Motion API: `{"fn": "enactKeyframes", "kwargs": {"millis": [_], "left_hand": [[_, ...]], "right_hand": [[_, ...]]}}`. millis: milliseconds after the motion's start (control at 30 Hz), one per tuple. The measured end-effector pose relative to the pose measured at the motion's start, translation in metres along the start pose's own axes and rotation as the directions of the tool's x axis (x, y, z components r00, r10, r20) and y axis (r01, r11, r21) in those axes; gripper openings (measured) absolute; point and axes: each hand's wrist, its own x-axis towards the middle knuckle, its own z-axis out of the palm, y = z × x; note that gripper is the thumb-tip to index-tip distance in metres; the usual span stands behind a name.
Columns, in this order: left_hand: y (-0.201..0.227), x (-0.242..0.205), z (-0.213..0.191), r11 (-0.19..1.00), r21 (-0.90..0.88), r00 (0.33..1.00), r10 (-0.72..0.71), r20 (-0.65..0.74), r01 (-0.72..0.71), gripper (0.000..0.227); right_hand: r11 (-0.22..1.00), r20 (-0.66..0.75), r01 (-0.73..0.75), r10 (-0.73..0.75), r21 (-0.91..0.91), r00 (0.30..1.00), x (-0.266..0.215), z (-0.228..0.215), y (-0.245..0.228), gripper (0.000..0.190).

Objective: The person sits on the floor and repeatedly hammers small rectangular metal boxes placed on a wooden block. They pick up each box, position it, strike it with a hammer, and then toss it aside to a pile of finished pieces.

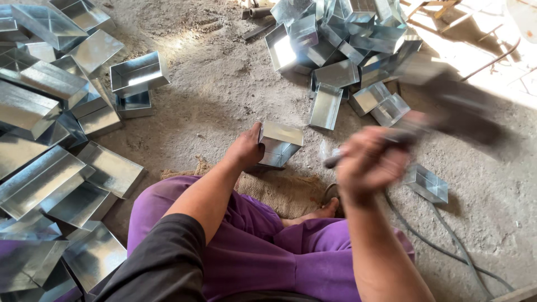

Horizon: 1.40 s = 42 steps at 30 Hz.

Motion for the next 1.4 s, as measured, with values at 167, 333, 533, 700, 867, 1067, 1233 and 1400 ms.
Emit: {"fn": "enactKeyframes", "kwargs": {"millis": [167, 333, 533, 700, 867, 1067, 1233, 1400], "left_hand": [[-0.004, -0.004, 0.007, 0.966, -0.015, 0.956, 0.255, -0.143, -0.259, 0.065], [-0.012, 0.001, 0.014, 0.989, -0.014, 0.989, 0.145, -0.038, -0.146, 0.062], [-0.025, 0.004, 0.023, 0.986, 0.017, 0.985, 0.164, -0.057, -0.163, 0.064], [-0.011, 0.0, 0.013, 0.977, 0.027, 0.974, 0.213, -0.081, -0.211, 0.061], [0.016, -0.005, -0.006, 0.993, 0.006, 0.983, -0.119, 0.143, 0.119, 0.046], [0.02, -0.003, -0.022, 0.949, 0.281, 0.922, -0.23, 0.311, 0.142, 0.051], [0.011, 0.011, -0.002, 0.617, 0.727, 0.951, 0.253, 0.18, -0.301, 0.039], [0.007, 0.009, -0.019, 0.7, 0.712, 0.974, 0.12, -0.191, 0.054, 0.107]], "right_hand": [[0.475, 0.446, -0.401, 0.879, -0.783, 0.171, -0.009, 0.025, 0.014, 0.053], [0.661, 0.376, -0.443, 0.728, -0.606, 0.573, -0.007, 0.001, -0.005, 0.047], [0.922, 0.184, -0.043, 0.123, -0.384, 0.975, -0.028, -0.023, 0.0, 0.033], [0.87, 0.518, 0.057, 0.238, -0.49, 0.822, -0.049, 0.0, 0.024, 0.046], [0.487, 0.371, -0.409, 0.867, -0.772, 0.333, -0.052, -0.021, 0.028, 0.049], [0.684, 0.276, -0.543, 0.71, -0.487, 0.647, -0.091, -0.075, 0.036, 0.04], [0.567, 0.173, -0.642, 0.803, -0.516, 0.57, -0.128, -0.092, 0.057, 0.022], [0.672, 0.117, -0.611, 0.707, -0.418, 0.697, -0.117, -0.079, 0.044, 0.025]]}}
